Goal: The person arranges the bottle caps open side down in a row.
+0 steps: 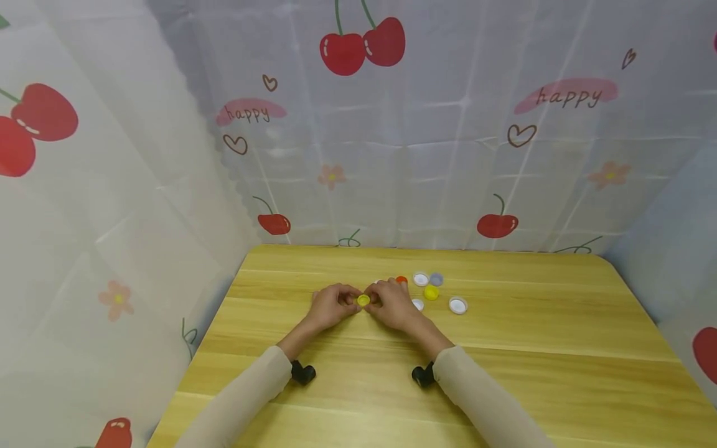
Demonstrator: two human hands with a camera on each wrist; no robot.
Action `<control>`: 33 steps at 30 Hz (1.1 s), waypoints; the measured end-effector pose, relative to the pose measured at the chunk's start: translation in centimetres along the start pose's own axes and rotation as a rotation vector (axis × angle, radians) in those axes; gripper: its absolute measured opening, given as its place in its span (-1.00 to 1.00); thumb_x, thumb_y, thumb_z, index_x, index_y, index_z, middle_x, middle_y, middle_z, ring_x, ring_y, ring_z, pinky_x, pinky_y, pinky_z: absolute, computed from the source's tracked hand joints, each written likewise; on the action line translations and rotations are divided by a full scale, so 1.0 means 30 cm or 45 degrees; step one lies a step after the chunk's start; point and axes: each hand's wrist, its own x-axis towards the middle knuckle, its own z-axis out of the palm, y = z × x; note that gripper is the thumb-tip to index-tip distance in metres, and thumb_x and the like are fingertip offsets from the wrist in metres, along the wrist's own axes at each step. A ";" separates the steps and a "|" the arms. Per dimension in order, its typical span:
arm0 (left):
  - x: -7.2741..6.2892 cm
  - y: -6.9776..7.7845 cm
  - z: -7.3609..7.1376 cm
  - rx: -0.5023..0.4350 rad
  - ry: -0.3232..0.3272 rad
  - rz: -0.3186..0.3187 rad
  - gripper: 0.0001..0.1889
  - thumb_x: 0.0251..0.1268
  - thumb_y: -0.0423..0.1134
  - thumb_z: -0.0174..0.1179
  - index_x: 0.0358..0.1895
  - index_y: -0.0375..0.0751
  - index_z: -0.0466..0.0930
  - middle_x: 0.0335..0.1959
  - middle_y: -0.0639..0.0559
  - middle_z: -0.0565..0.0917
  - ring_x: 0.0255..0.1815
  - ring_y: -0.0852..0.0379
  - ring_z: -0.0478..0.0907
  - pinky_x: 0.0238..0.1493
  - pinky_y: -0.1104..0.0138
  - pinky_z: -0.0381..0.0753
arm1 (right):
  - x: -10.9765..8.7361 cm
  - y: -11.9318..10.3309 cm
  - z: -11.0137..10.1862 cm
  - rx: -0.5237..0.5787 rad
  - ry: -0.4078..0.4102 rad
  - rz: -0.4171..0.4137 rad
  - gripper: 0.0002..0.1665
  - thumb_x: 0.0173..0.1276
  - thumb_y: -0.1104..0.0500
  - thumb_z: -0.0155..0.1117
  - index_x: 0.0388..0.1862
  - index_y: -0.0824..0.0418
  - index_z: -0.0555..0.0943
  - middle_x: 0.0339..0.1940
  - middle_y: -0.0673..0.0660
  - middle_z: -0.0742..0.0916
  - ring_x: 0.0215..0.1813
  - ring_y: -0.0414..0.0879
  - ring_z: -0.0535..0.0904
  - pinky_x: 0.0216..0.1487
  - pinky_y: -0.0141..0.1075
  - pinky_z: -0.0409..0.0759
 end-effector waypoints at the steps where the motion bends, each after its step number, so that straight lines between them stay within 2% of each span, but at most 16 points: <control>1: 0.001 0.002 0.001 -0.004 -0.003 -0.003 -0.76 0.32 -0.18 0.53 0.03 0.03 0.85 -0.35 0.16 0.73 -0.32 0.25 0.57 0.05 0.07 0.13 | -0.001 0.001 0.000 0.004 0.001 0.001 -0.72 0.39 0.12 0.58 0.04 0.14 0.80 -0.28 0.03 0.75 -0.19 -0.07 0.43 0.07 -0.01 0.24; 8: 0.008 0.004 0.014 -0.010 0.004 0.008 -0.76 0.33 -0.16 0.53 0.03 0.05 0.85 -0.33 0.18 0.76 -0.32 0.26 0.58 0.05 0.06 0.15 | -0.009 0.009 -0.007 0.009 0.000 0.006 -0.73 0.41 0.11 0.57 0.03 0.13 0.79 -0.27 0.01 0.75 -0.18 -0.07 0.42 0.10 0.00 0.23; 12: 0.002 0.005 0.028 -0.032 0.009 0.038 -0.75 0.37 -0.15 0.51 0.06 0.03 0.84 -0.28 0.20 0.80 -0.29 0.31 0.65 0.20 -0.02 0.25 | -0.019 0.017 -0.016 0.007 -0.003 0.000 -0.73 0.42 0.10 0.56 0.04 0.14 0.79 -0.28 -0.03 0.73 -0.17 -0.08 0.43 0.10 -0.02 0.24; 14: -0.003 0.010 0.034 -0.042 0.009 0.053 -0.74 0.38 -0.15 0.50 0.09 0.01 0.83 -0.25 0.19 0.81 -0.28 0.33 0.68 0.25 -0.01 0.40 | -0.026 0.021 -0.023 0.014 0.001 -0.011 -0.72 0.43 0.10 0.55 0.06 0.14 0.79 -0.26 -0.03 0.74 -0.15 -0.08 0.44 0.11 -0.01 0.26; 17: -0.010 0.024 0.041 -0.057 0.012 0.085 -0.73 0.40 -0.16 0.50 0.11 -0.02 0.82 -0.24 0.17 0.81 -0.28 0.31 0.68 0.10 0.17 0.65 | -0.042 0.030 -0.037 0.022 0.017 -0.031 -0.71 0.43 0.08 0.55 0.07 0.11 0.79 -0.24 -0.06 0.77 -0.14 -0.10 0.46 0.12 -0.01 0.29; 19: -0.016 0.033 0.044 -0.069 0.001 0.112 -0.71 0.42 -0.15 0.48 0.14 -0.05 0.80 -0.22 0.16 0.80 -0.26 0.31 0.67 -0.07 0.29 0.71 | -0.055 0.035 -0.047 0.026 0.025 -0.037 -0.70 0.43 0.06 0.55 0.09 0.09 0.79 -0.23 -0.09 0.78 -0.13 -0.12 0.46 0.14 -0.04 0.30; 23: -0.032 0.053 0.044 -0.102 -0.015 0.172 -0.68 0.45 -0.14 0.45 0.18 -0.07 0.78 -0.18 0.15 0.77 -0.21 0.29 0.65 -0.11 0.41 0.68 | -0.084 0.040 -0.068 0.087 0.053 -0.047 -0.68 0.44 0.04 0.54 0.12 0.07 0.79 -0.24 -0.14 0.79 -0.12 -0.12 0.51 0.15 -0.06 0.30; 29: -0.062 0.079 0.037 -0.151 0.021 0.216 -0.71 0.44 -0.10 0.45 0.16 0.03 0.79 -0.19 0.23 0.74 -0.21 0.28 0.65 -0.10 0.37 0.67 | -0.126 0.020 -0.110 0.182 0.084 -0.079 -0.67 0.46 0.05 0.53 0.15 0.09 0.78 -0.23 -0.13 0.79 -0.02 0.06 0.61 0.36 0.13 0.37; 33: -0.090 0.114 0.041 -0.159 0.031 0.277 -0.74 0.44 -0.14 0.45 0.14 0.05 0.79 -0.22 0.27 0.74 -0.24 0.31 0.63 -0.09 0.36 0.65 | -0.168 0.014 -0.136 0.183 0.109 -0.108 -0.68 0.46 0.04 0.53 0.12 0.09 0.79 -0.26 -0.15 0.77 -0.04 0.07 0.62 0.39 0.09 0.40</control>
